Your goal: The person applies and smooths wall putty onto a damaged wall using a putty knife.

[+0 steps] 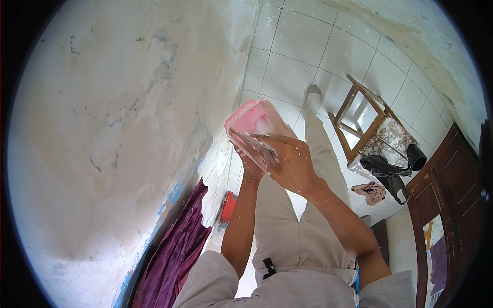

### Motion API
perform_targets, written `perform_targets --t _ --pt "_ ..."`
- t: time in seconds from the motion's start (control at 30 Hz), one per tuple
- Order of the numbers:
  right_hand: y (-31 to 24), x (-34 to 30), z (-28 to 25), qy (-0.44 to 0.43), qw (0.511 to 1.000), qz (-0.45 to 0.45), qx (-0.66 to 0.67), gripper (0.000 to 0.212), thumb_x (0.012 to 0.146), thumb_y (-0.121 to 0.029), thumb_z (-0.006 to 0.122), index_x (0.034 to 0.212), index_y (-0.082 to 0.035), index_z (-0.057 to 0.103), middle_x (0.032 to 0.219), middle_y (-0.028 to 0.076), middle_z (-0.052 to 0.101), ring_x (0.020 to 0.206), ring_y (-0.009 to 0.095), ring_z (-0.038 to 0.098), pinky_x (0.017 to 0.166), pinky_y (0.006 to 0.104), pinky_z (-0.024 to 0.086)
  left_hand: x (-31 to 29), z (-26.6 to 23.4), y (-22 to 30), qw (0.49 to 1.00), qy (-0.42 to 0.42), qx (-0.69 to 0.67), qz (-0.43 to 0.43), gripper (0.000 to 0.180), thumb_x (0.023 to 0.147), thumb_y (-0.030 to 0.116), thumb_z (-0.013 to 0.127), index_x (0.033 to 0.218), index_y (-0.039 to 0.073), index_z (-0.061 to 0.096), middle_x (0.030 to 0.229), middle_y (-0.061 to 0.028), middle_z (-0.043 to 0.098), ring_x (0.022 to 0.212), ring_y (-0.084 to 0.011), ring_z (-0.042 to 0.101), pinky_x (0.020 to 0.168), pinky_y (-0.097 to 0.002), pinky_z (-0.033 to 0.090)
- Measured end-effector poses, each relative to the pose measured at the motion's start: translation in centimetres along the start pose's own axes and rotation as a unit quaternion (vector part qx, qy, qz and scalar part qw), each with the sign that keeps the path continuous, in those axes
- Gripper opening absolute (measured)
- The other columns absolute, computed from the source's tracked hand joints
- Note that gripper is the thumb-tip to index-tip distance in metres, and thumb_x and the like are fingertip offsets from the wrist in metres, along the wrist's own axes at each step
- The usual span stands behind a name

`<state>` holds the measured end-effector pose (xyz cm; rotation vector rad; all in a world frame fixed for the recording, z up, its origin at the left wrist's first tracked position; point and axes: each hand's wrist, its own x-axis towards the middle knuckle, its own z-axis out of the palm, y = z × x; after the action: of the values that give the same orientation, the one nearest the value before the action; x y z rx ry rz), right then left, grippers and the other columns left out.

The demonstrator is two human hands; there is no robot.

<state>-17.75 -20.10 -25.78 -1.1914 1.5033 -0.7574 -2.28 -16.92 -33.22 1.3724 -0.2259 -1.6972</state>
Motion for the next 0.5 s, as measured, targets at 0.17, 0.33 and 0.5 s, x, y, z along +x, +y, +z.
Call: perform_targets --t 0.17,0.33,0.5 --pt "0.6 0.6 0.1 0.011 1.0 -0.002 -0.012 0.037 0.077 -0.004 0.068 0.114 -0.002 0.066 0.09 0.017 0.07 0.078 0.035 0.067 0.072 0.0392 0.054 0.5 -0.3 0.5 0.999 0.007 0.042 -0.01 0.062 0.099 0.06 0.041 0.145 0.018 0.04 0.143 -0.0049 0.047 0.13 -0.0246 0.047 0.108 -0.0426 0.044" --pt "0.0 0.9 -1.4 -0.064 0.996 0.056 -0.005 0.038 0.077 -0.003 0.066 0.115 -0.001 0.064 0.086 0.02 0.068 0.074 0.038 0.065 0.07 0.042 0.053 0.9 -1.6 0.3 0.998 -0.005 0.046 -0.035 0.065 0.097 0.062 0.041 0.146 0.018 0.039 0.144 -0.0057 0.046 0.131 -0.0255 0.046 0.108 -0.0435 0.043" --pt "-0.5 1.0 -2.6 0.016 0.998 0.048 -0.028 0.041 0.075 0.001 0.064 0.116 -0.001 0.064 0.089 0.022 0.068 0.074 0.037 0.067 0.067 0.0409 0.053 1.2 -2.1 0.0 0.997 -0.017 0.059 -0.047 0.069 0.096 0.065 0.041 0.147 0.018 0.038 0.145 -0.0064 0.045 0.131 -0.0263 0.046 0.109 -0.0443 0.043"
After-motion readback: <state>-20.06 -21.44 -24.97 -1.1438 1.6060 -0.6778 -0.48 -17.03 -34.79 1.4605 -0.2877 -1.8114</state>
